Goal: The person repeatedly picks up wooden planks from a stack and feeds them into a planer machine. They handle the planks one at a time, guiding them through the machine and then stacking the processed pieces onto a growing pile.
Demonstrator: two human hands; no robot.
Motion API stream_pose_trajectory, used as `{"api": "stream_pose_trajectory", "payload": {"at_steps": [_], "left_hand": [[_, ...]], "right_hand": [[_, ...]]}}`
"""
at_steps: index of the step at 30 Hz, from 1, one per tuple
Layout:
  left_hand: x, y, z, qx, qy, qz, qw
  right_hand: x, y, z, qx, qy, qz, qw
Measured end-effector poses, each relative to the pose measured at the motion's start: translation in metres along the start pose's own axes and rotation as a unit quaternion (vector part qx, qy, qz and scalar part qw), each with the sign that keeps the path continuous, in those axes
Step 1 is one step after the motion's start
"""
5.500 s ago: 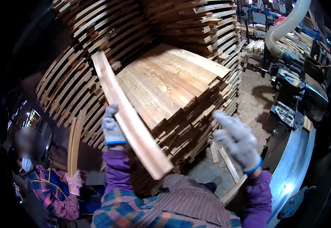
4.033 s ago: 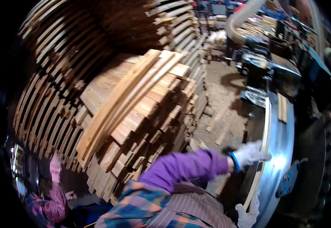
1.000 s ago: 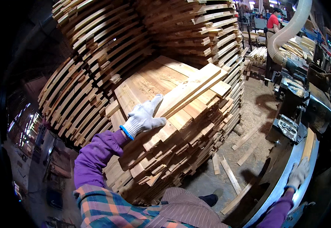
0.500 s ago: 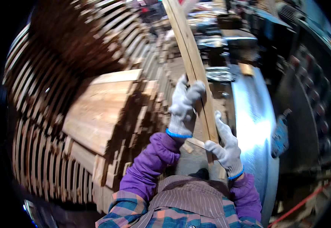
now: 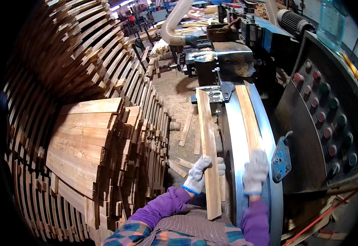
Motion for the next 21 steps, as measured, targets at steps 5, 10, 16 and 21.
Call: {"api": "stream_pose_trajectory", "payload": {"at_steps": [5, 10, 16, 21], "left_hand": [[0.007, -0.04, -0.002, -0.057, 0.007, -0.031, 0.998], [-0.018, -0.045, -0.014, -0.095, -0.096, -0.072, 0.988], [-0.019, -0.026, 0.068, -0.396, -0.172, 0.004, 0.902], [0.154, -0.109, -0.066, -0.498, -0.252, 0.006, 0.83]], "right_hand": [[-0.148, -0.064, -0.003, 0.034, 0.023, -0.065, 0.997], [-0.075, 0.03, 0.036, -0.358, 0.018, -0.021, 0.933], [0.088, 0.126, 0.0, -0.373, -0.06, 0.051, 0.925], [0.112, 0.104, -0.009, 0.115, -0.001, 0.086, 0.99]]}}
Point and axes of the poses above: each hand's wrist, its own x-axis away from the middle knuckle, its own y-axis out of the back of the hand, z = x × y, the point moved 4 cm from there along -x, towards the middle knuckle, and after that the axes turned 14 degrees about -z, right-handed, at the moved point
